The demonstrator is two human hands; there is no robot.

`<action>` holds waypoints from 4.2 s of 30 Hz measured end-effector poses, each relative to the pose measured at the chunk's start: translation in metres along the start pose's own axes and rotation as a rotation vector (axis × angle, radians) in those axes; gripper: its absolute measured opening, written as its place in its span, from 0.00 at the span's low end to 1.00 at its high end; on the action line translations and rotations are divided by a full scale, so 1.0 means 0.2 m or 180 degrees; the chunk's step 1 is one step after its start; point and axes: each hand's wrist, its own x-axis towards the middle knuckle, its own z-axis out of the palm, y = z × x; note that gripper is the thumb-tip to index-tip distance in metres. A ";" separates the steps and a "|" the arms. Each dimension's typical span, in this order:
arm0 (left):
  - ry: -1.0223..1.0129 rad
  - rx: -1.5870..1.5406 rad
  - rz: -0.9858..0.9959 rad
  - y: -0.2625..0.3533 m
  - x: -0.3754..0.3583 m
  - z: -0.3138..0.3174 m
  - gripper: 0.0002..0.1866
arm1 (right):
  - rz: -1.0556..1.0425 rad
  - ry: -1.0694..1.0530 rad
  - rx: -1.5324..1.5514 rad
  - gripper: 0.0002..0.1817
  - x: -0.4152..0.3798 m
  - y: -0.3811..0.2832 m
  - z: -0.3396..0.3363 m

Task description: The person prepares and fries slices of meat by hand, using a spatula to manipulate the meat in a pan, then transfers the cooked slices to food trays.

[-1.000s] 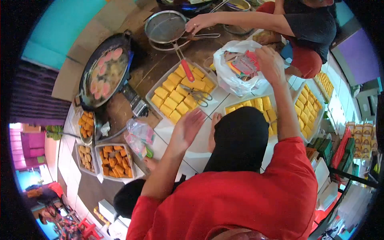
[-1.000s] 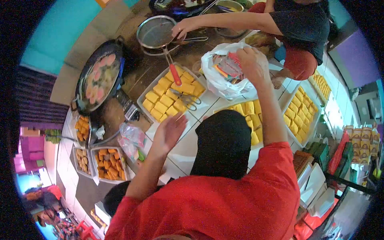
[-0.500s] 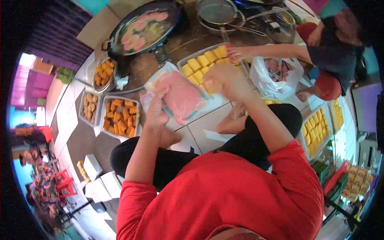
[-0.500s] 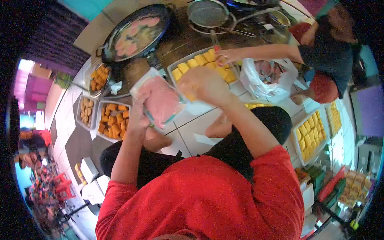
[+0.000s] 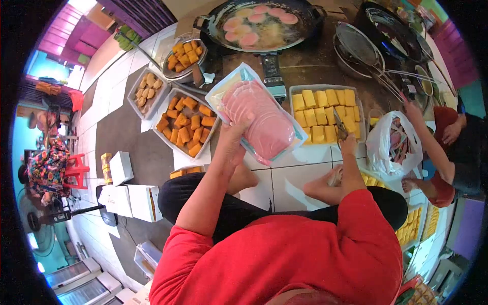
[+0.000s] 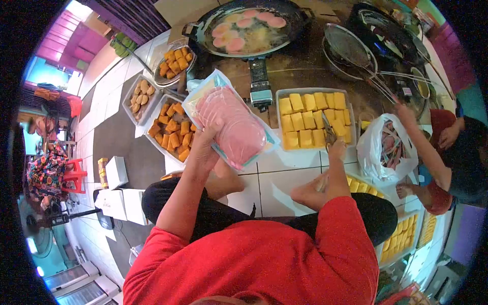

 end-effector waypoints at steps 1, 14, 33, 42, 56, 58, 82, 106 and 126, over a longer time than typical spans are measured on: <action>0.0012 0.0043 0.0087 0.00 0.01 0.00 0.31 | 0.0242 -0.0224 0.0125 0.26 0.02 -0.02 -0.04; 0.0658 -0.1245 0.0179 0.07 0.17 -0.17 0.30 | -0.0884 -0.1455 0.3999 0.24 -0.48 -0.63 -0.94; 0.0027 -0.1058 0.1070 0.17 0.12 -0.34 0.23 | -0.1851 -0.1210 0.3002 0.30 -0.92 -0.99 -1.34; -0.0005 -0.1750 0.0475 0.14 0.04 -0.25 0.27 | -0.2069 -0.1604 0.3503 0.30 -0.92 -1.03 -1.32; -0.0068 -0.1401 0.0715 0.10 0.06 -0.26 0.24 | -0.2035 -0.1108 0.3195 0.33 -0.93 -1.01 -1.35; -0.0012 -0.1377 0.0727 0.11 0.03 -0.22 0.24 | -0.1956 -0.1041 0.3039 0.33 -0.90 -1.01 -1.32; 0.0101 -0.1655 0.0618 0.09 0.11 -0.37 0.26 | -0.1866 -0.1072 0.2844 0.34 -0.81 -1.03 -1.23; -0.0003 -0.0932 0.1165 0.18 0.06 -0.36 0.25 | -0.2231 -0.0896 0.2602 0.34 -0.76 -1.18 -1.33; -0.0117 -0.0681 0.0711 0.08 0.10 -0.38 0.26 | -0.2315 -0.1301 0.3200 0.28 -0.68 -1.23 -1.26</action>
